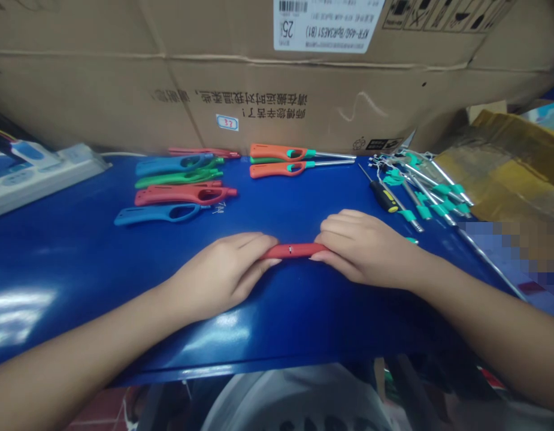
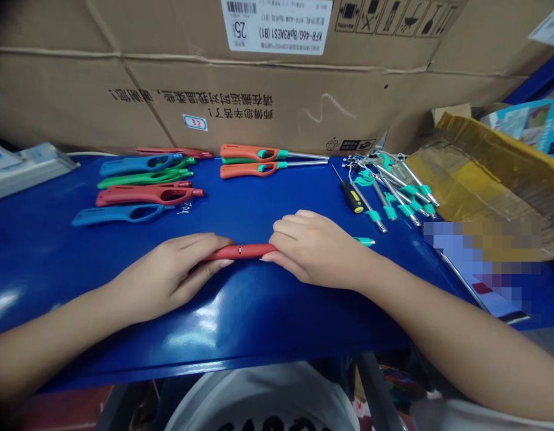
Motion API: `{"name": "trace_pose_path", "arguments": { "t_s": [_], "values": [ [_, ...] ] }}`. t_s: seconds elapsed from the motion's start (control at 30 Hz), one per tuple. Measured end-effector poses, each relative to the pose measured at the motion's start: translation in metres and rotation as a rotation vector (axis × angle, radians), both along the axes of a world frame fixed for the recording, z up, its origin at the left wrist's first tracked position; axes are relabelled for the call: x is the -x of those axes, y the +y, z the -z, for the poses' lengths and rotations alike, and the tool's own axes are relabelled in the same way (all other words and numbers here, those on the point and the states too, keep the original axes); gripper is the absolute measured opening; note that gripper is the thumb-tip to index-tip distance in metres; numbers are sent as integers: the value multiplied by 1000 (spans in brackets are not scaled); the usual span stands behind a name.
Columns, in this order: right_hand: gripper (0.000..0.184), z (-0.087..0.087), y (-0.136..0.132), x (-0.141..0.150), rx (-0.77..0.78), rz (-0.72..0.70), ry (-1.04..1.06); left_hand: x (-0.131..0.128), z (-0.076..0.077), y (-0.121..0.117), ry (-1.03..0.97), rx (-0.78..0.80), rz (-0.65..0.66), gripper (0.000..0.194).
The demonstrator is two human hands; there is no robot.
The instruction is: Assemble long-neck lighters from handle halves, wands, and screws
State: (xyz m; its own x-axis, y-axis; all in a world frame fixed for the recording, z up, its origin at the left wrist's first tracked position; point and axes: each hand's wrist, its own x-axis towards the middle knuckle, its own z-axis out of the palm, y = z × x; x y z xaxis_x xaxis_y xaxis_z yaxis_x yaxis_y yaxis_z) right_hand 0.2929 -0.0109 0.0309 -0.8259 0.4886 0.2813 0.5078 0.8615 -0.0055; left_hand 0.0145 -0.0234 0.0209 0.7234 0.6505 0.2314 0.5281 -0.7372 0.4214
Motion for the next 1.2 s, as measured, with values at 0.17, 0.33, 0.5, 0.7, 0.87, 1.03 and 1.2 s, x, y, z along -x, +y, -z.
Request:
{"name": "trace_pose_path", "arguments": {
  "t_s": [0.17, 0.33, 0.5, 0.7, 0.87, 1.03, 1.2],
  "values": [
    [35, 3, 2, 3, 5, 19, 49, -3, 3, 0, 33, -3, -21, 22],
    [38, 10, -6, 11, 28, 49, 90, -6, 5, -5, 35, 73, -31, 22],
    [38, 11, -11, 16, 73, 20, 74, -9, 5, -9, 21, 92, 1, 26],
    [49, 7, -5, 12, 131, 28, 57, -11, 1, -7, -134, 231, -126, 30],
    [51, 5, -8, 9, 54, 26, 22, -7, -2, 2, -259, 529, -219, 41],
    [36, 1, -11, 11, 146, 57, 89, -3, -1, 2, -243, 179, -72, 25],
    [31, 3, -9, 9, 231, -78, 68, -4, 7, -6, -161, 22, 77, 26]
  ]
}}
